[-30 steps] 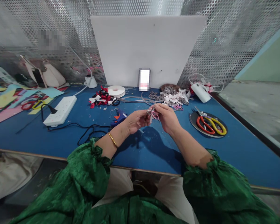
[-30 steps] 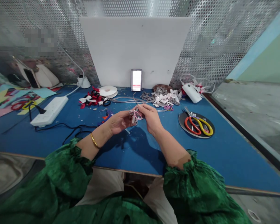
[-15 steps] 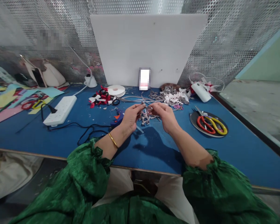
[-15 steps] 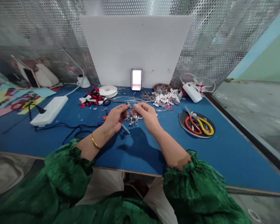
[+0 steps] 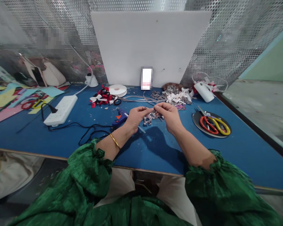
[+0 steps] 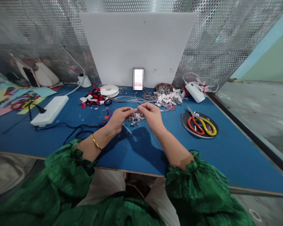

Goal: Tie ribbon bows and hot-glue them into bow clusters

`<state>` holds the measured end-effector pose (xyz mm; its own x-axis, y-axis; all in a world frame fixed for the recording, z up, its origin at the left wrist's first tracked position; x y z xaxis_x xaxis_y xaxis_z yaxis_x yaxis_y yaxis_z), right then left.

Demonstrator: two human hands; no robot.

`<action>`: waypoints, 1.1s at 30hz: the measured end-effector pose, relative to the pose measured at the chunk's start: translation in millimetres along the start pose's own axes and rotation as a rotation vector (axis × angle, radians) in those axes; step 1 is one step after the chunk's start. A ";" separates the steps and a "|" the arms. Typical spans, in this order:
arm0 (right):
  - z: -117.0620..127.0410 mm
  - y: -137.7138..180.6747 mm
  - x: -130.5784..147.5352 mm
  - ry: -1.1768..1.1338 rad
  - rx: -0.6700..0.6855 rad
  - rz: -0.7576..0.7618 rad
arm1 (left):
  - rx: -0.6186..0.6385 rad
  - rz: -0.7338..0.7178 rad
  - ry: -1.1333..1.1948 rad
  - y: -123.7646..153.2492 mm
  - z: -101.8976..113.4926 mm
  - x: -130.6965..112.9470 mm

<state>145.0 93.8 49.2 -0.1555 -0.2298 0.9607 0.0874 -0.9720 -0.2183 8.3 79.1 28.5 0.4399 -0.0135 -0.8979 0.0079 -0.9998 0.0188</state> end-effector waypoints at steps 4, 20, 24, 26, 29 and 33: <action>-0.3 1.2 1.2 0.005 -0.001 0.000 | 0.025 -0.031 -0.051 -0.1 -1.5 -1.2; 0.7 0.6 -1.4 -0.017 -0.020 -0.003 | 0.055 -0.032 -0.055 1.2 -5.6 0.4; -1.5 0.6 -4.0 -0.013 -0.001 -0.006 | 0.034 -0.059 -0.061 2.0 -3.7 -2.4; -2.2 0.5 -4.2 -0.015 0.007 0.000 | 0.029 -0.068 -0.056 1.8 -3.0 -3.1; -1.9 0.2 -4.6 -0.012 0.007 -0.003 | 0.040 -0.070 -0.048 1.4 -4.1 -2.6; 1.1 0.0 -4.1 -0.015 -0.018 -0.004 | 0.061 -0.079 -0.036 1.7 -6.3 -2.2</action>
<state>146.7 94.8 45.5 -0.1405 -0.2255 0.9641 0.0692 -0.9736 -0.2176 13.0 77.6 33.3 0.4077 0.0656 -0.9107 -0.0140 -0.9968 -0.0781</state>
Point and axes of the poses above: each hand's wrist, its own y-axis away from the middle knuckle, its own z-axis out of the back of the hand, x = y × z, the point moved 10 cm from there along -y, towards the middle knuckle, and after that the axes turned 14 degrees about y, right-handed, at the moved point
